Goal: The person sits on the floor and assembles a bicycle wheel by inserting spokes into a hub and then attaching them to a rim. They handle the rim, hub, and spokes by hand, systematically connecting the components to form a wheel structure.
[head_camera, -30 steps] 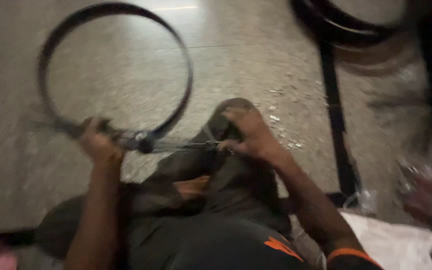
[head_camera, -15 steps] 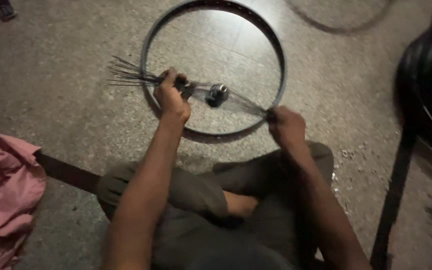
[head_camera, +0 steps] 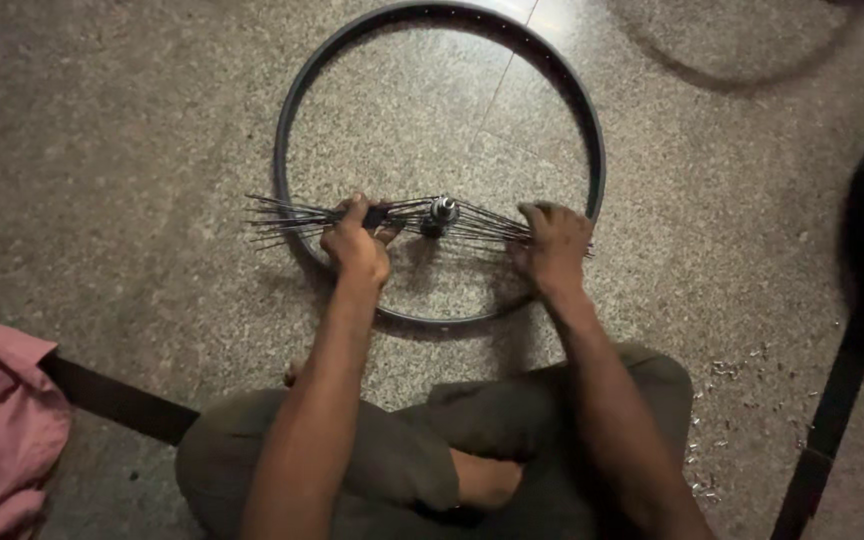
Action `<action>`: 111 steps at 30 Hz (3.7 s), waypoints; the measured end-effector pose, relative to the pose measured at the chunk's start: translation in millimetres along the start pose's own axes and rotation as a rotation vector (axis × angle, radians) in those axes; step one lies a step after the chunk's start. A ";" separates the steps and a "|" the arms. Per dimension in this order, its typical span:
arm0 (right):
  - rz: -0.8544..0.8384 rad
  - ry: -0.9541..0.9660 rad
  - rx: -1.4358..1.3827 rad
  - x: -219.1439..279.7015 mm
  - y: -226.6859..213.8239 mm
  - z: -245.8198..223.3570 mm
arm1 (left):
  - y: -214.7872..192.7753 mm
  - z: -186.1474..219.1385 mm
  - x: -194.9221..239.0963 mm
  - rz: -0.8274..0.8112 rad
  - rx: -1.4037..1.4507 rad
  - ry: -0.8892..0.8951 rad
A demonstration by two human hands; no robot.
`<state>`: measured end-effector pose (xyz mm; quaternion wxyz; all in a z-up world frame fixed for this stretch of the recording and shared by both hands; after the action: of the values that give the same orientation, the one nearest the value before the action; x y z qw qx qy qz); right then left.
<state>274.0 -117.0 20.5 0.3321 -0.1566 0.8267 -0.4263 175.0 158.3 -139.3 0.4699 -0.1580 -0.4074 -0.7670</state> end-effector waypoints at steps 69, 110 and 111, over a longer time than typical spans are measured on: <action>-0.474 0.736 0.082 -10.4 -189.4 273.2 | -26.2 43.9 -11.3 0.224 0.006 0.151; 0.309 -0.370 -0.139 -37.7 46.1 -71.6 | -13.8 24.7 14.2 0.174 -0.046 0.105; 0.284 -0.399 -0.108 -38.2 43.2 -72.7 | -14.7 22.8 11.1 0.182 -0.015 0.106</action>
<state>253.3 -27.3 31.7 0.5365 -0.1376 0.7800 -0.2912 153.7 172.7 -125.3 0.5573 -0.1572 -0.3601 -0.7315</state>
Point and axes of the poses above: each hand's wrist, its own x-axis away from the middle knuckle, its own y-axis out of the palm, z = x × y, the point moved 9 cm from there along -x, towards the middle knuckle, and after that the axes turned 10 degrees about -x, right-handed, at the moved point
